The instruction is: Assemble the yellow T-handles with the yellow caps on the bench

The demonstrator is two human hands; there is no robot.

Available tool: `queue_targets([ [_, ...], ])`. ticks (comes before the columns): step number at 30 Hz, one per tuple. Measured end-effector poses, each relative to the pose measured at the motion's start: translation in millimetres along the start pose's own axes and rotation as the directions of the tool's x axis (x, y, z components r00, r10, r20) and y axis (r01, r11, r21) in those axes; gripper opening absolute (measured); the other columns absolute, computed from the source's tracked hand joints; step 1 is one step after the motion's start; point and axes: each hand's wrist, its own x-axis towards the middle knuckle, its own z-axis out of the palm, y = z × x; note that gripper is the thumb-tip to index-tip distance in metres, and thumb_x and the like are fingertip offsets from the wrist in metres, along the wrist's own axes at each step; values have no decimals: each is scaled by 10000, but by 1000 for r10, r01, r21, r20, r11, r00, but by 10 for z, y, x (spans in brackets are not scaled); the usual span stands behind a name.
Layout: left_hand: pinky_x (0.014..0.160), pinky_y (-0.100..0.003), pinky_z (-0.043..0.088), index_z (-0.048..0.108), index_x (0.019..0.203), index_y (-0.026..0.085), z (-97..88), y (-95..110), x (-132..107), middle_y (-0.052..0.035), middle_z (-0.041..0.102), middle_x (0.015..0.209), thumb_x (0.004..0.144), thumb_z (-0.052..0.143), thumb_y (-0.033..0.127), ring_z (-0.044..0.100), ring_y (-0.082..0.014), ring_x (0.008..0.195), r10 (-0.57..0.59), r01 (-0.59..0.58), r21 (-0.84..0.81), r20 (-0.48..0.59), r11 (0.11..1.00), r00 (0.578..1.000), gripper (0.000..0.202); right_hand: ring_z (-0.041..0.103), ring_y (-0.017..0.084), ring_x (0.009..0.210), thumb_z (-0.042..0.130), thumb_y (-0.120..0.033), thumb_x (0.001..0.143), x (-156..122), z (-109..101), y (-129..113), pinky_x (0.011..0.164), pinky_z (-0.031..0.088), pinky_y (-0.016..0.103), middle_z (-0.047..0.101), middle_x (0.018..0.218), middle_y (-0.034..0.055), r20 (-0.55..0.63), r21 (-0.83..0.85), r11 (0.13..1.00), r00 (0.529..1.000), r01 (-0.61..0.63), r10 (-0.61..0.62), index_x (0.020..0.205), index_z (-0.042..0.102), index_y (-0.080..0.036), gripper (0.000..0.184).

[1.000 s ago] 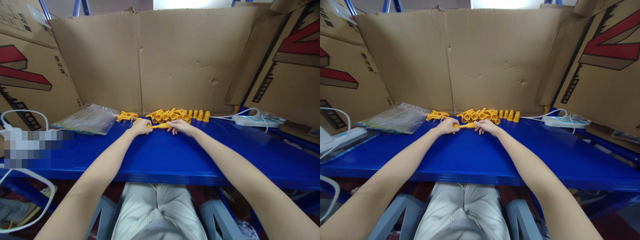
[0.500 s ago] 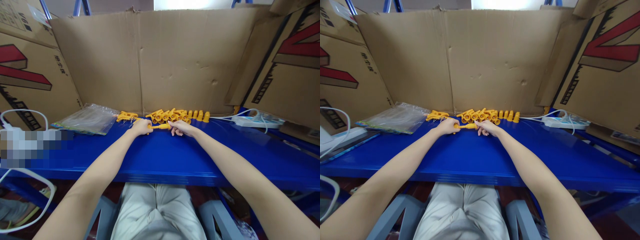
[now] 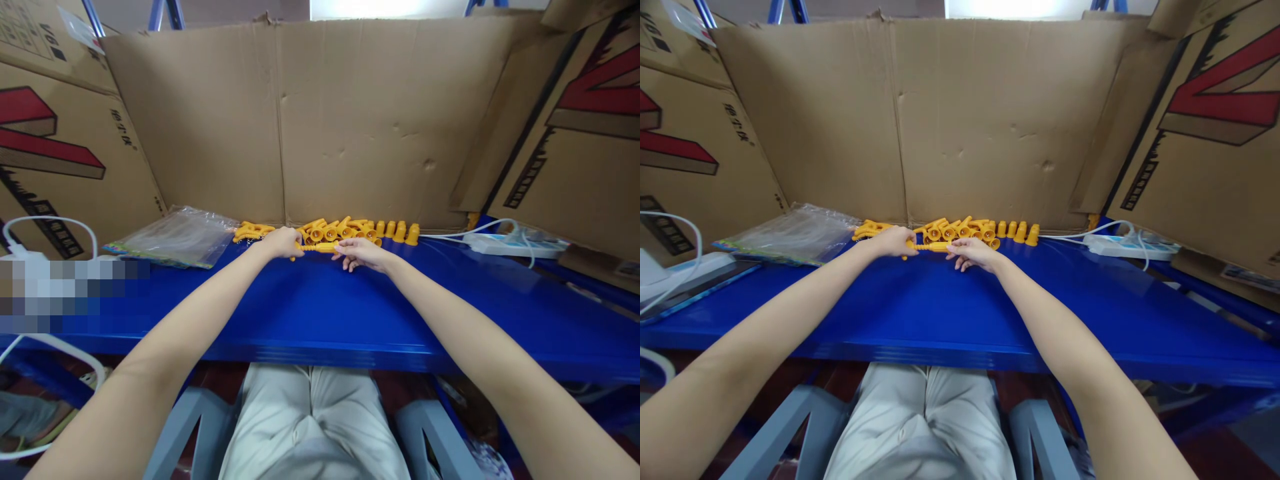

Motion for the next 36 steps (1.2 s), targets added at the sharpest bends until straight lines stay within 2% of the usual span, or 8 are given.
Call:
queue_targets([
  [4,633,-258,405,684,909,215,84,-52,-38,-34,699,776,684,634,434,630,-200,762,-27,22,-87,-57,996,998,318,603,70,493,687,-286,833,3,22,-1,402,498,164,712,960,112,-3,-10,1000,1000,9,-9,973,604,-137,220],
  [8,605,-245,392,673,857,214,226,-72,-103,-19,693,732,693,640,405,618,-173,696,-30,8,-191,-116,981,993,254,593,66,479,695,-292,825,-1,47,2,389,485,165,713,968,118,-8,-59,998,1000,8,-9,951,624,-128,218],
  [13,590,-253,384,678,861,215,309,-66,-125,-22,685,724,689,644,415,599,-176,669,-56,16,-209,-187,978,981,266,576,61,462,686,-285,831,-1,49,4,380,470,165,718,930,115,-32,-66,998,999,23,-25,914,632,-122,190],
  [19,620,-258,395,673,840,203,386,-91,-127,-28,683,747,678,653,393,603,-184,714,-25,-25,-226,-215,974,976,251,552,60,436,682,-306,833,-8,49,8,369,454,162,721,788,77,5,-73,997,1000,28,-28,845,638,-122,190],
  [25,623,-259,383,659,824,203,411,-105,-126,-25,676,746,671,667,400,595,-180,715,-29,-26,-241,-223,970,974,249,481,44,361,608,-296,891,-21,67,-7,356,396,146,643,542,45,24,-91,996,1000,6,-4,687,647,-96,289],
  [32,645,-261,385,641,827,215,392,-69,-163,-8,655,690,686,666,465,595,-188,716,-13,-39,-217,-234,975,972,289,441,31,338,599,-319,897,6,61,22,305,340,153,696,658,84,20,-23,1000,1000,-12,12,667,615,-97,321],
  [36,644,-262,387,635,828,213,384,-60,-169,-8,652,669,695,657,501,599,-192,709,-10,-42,-220,-229,975,973,318,432,35,320,583,-322,907,4,55,16,286,327,163,677,633,58,15,-52,997,999,-49,50,697,594,-111,299],
])
